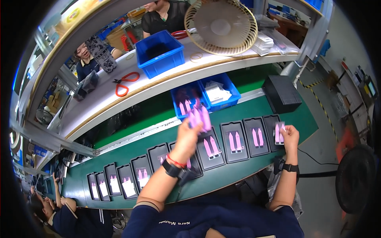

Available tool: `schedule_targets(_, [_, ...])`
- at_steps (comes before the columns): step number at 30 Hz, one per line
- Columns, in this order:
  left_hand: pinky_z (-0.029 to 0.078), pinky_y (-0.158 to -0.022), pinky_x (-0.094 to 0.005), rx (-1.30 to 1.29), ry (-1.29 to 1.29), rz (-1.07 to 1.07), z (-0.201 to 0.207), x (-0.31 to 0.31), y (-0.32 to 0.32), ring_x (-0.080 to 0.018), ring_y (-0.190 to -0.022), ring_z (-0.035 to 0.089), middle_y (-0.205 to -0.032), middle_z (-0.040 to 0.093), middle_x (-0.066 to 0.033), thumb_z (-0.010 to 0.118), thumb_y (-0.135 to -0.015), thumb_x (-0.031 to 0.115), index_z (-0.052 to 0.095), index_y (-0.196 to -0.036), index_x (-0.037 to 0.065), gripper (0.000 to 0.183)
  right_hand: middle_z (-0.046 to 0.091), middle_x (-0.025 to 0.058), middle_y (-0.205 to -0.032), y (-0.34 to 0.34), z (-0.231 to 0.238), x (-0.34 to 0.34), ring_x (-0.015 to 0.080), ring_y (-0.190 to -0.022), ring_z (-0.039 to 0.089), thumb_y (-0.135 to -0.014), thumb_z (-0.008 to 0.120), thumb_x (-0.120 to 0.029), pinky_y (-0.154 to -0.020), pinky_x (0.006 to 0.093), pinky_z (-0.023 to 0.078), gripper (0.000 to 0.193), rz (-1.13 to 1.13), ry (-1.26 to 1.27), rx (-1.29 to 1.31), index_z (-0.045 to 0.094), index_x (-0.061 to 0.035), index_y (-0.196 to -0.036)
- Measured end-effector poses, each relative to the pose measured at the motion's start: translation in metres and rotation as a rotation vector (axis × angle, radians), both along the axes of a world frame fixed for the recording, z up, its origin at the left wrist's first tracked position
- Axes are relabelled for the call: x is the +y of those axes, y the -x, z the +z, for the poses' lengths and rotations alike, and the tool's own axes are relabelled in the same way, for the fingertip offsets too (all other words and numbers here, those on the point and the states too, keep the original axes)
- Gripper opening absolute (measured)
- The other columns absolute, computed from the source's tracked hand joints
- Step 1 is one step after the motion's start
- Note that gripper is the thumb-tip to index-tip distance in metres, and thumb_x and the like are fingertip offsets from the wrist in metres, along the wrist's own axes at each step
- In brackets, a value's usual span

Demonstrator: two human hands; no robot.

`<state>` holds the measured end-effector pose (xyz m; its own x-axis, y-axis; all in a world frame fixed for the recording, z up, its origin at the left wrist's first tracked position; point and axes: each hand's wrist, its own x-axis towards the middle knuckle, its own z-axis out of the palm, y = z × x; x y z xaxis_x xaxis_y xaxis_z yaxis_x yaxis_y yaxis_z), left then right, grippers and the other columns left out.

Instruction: Packaging electronic components and instruction booklets into black plastic trays on an assembly line.

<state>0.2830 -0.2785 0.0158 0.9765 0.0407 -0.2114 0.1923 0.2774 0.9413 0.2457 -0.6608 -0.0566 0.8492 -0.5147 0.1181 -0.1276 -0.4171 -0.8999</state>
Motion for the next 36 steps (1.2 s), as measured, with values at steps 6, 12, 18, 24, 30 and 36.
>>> schedule_targets(6, [0.048,-0.083,-0.0310,-0.214,-0.805,0.169,-0.004,0.060,-0.102,-0.0256,-0.098,0.061,-0.113,0.058,-0.0167,0.063,-0.076,-0.002,0.040,-0.126,0.000,0.055,0.056,0.0170,-0.099,-0.010,0.044,0.079,0.0366,-0.096,0.051,-0.063,0.078,-0.016,-0.083,0.0409,0.042,0.050,-0.046,0.714,-0.158,0.057,-0.0007,-0.105])
schedule_targets(12, [0.044,-0.093,-0.0340,-0.132,-1.102,-0.062,-0.014,0.031,-0.125,-0.0342,-0.114,0.053,-0.120,0.054,-0.0246,0.066,-0.077,0.021,0.029,-0.137,0.000,0.074,0.065,0.0173,-0.083,-0.116,0.080,0.180,0.0337,-0.082,0.063,-0.071,0.073,-0.035,-0.069,0.0405,0.050,0.047,0.439,0.457,-0.030,0.060,-0.0022,-0.102])
schedule_targets(18, [0.043,-0.092,-0.0421,-0.269,-1.164,0.033,-0.040,0.028,-0.126,-0.0424,-0.111,0.047,-0.122,0.044,-0.0301,0.072,-0.073,0.029,0.030,-0.137,0.004,0.080,0.060,0.0247,-0.107,-0.192,0.075,0.231,0.0362,-0.107,0.055,-0.069,0.073,-0.029,-0.091,0.0395,0.046,0.057,0.581,0.666,0.175,0.056,-0.0018,-0.116])
schedule_targets(24, [0.034,-0.100,-0.0454,-0.390,-1.172,0.106,-0.038,0.032,-0.111,-0.0443,-0.117,0.040,-0.130,0.034,-0.0295,0.071,-0.073,0.015,0.031,-0.137,0.005,0.076,0.063,0.0221,-0.105,-0.195,0.081,0.221,0.0335,-0.101,0.060,-0.060,0.079,-0.020,-0.091,0.0363,0.045,0.055,0.719,0.632,0.091,0.063,0.0009,-0.108])
schedule_targets(30, [0.033,-0.102,-0.0437,-0.516,-1.081,0.060,-0.008,0.026,-0.079,-0.0434,-0.120,0.037,-0.130,0.034,-0.0269,0.068,-0.073,0.007,0.037,-0.132,0.004,0.067,0.064,0.0225,-0.099,-0.185,0.084,0.215,0.0338,-0.094,0.062,-0.061,0.078,-0.016,-0.085,0.0366,0.048,0.052,0.706,0.646,0.103,0.063,-0.0008,-0.108])
schedule_targets(36, [0.034,-0.101,-0.0436,-0.667,-1.018,0.067,0.001,0.037,-0.046,-0.0429,-0.121,0.038,-0.131,0.035,-0.0268,0.067,-0.074,0.007,0.043,-0.128,0.005,0.059,0.065,0.0210,-0.093,-0.175,0.079,0.210,0.0341,-0.089,0.063,-0.062,0.076,-0.011,-0.081,0.0362,0.049,0.048,0.686,0.539,-0.056,0.063,-0.0010,-0.107])
